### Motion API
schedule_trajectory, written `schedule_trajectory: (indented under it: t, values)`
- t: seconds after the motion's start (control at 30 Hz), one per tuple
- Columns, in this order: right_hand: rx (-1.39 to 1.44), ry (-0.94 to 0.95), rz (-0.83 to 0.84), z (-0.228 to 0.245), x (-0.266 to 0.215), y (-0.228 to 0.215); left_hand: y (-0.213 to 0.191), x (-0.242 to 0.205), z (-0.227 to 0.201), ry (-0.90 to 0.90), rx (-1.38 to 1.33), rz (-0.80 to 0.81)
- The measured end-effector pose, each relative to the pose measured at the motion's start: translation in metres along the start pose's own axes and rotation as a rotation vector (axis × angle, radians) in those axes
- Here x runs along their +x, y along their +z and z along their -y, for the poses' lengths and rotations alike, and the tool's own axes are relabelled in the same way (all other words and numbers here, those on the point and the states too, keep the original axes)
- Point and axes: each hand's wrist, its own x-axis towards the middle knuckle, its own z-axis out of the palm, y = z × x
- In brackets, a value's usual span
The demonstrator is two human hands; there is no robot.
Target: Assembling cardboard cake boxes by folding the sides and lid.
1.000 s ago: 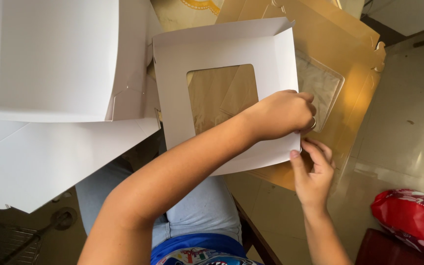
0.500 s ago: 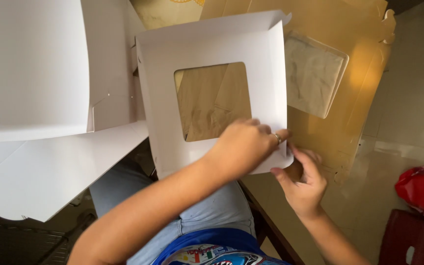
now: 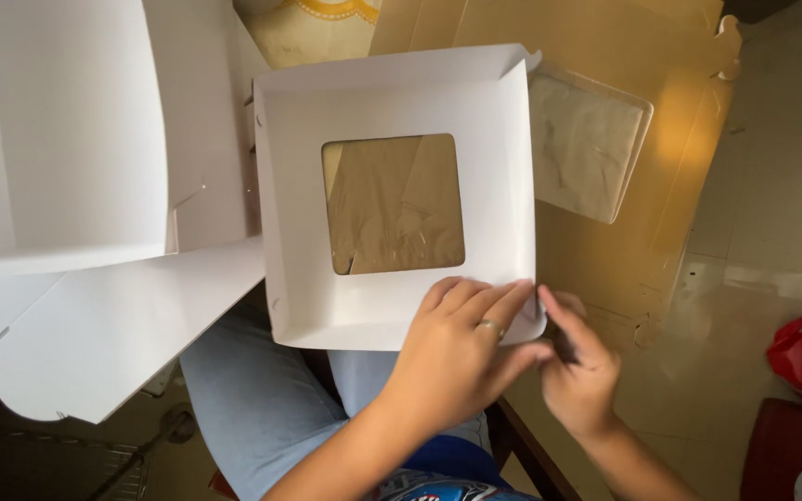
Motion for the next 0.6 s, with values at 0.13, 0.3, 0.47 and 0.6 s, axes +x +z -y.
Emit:
schedule_trajectory:
  t: [0.13, 0.3, 0.47, 0.6]
  values:
    - [-0.148, -0.294, 0.273, 0.022, 0.008, 0.003, -0.018, -0.022, -0.006, 0.030, 0.191, 0.029]
    - [-0.251, -0.332, 0.437, 0.039, 0.038, 0.016, -0.023, -0.056, 0.003, 0.037, 0.372, 0.096]
    - [-0.689, -0.749, 0.453, 0.054, 0.063, 0.035, -0.048, -0.077, -0.001, 0.129, 0.410, -0.054]
    - [-0.651, -0.841, 0.302, 0.060, 0.060, 0.035, -0.065, -0.093, -0.006, 0.192, 0.459, -0.319]
